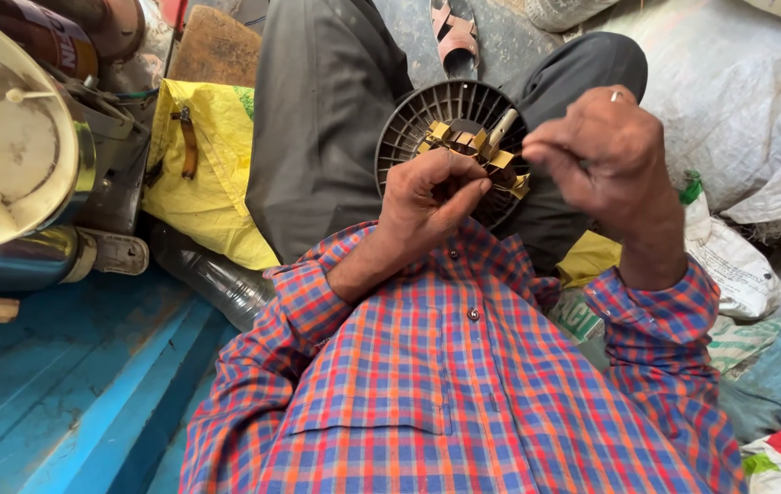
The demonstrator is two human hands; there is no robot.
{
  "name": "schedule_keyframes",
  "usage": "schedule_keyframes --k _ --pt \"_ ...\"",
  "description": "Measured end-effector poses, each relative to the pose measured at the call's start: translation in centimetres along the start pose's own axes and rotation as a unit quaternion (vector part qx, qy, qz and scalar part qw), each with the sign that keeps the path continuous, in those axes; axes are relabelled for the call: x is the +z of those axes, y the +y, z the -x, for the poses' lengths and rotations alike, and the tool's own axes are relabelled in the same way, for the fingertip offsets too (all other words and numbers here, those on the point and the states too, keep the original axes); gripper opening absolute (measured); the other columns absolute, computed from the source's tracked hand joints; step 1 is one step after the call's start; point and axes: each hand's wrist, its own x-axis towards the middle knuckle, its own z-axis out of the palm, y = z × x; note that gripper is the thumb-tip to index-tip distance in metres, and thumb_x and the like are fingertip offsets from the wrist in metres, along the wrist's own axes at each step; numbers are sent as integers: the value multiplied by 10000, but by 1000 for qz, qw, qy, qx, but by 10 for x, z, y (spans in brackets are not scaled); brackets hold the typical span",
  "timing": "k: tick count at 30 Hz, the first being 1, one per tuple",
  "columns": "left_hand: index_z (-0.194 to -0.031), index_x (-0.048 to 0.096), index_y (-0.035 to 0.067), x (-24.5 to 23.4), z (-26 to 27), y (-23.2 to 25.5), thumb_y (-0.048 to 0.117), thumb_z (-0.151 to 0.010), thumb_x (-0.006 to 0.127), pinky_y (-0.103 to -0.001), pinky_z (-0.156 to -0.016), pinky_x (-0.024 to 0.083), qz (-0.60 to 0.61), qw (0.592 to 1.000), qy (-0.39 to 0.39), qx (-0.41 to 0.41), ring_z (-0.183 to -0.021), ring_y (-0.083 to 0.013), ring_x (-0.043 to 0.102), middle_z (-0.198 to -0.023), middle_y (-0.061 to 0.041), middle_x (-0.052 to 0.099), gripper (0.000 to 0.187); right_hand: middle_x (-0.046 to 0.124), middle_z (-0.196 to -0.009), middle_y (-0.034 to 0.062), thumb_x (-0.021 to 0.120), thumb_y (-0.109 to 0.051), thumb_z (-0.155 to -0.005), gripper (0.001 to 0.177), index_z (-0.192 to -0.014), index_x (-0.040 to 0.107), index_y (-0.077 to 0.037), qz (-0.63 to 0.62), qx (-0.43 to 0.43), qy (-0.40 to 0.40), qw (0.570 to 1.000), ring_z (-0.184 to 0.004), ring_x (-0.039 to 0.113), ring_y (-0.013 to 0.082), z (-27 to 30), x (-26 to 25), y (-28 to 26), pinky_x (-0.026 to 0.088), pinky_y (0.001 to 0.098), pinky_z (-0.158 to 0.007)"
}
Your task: The recorder is repairing an electric fan motor by manipulating wires and components.
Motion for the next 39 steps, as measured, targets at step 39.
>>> schedule_keyframes --k 39 --pt "-1069 694 58 -3 2 -10 -4 -912 756 -358 -652 562 -235 960 8 154 -763 -233 676 -856 -73 648 180 660 -762 61 839 -122 -1042 112 -1053 796 -18 -135 140 64 979 -608 571 99 5 30 16 416 251 -534"
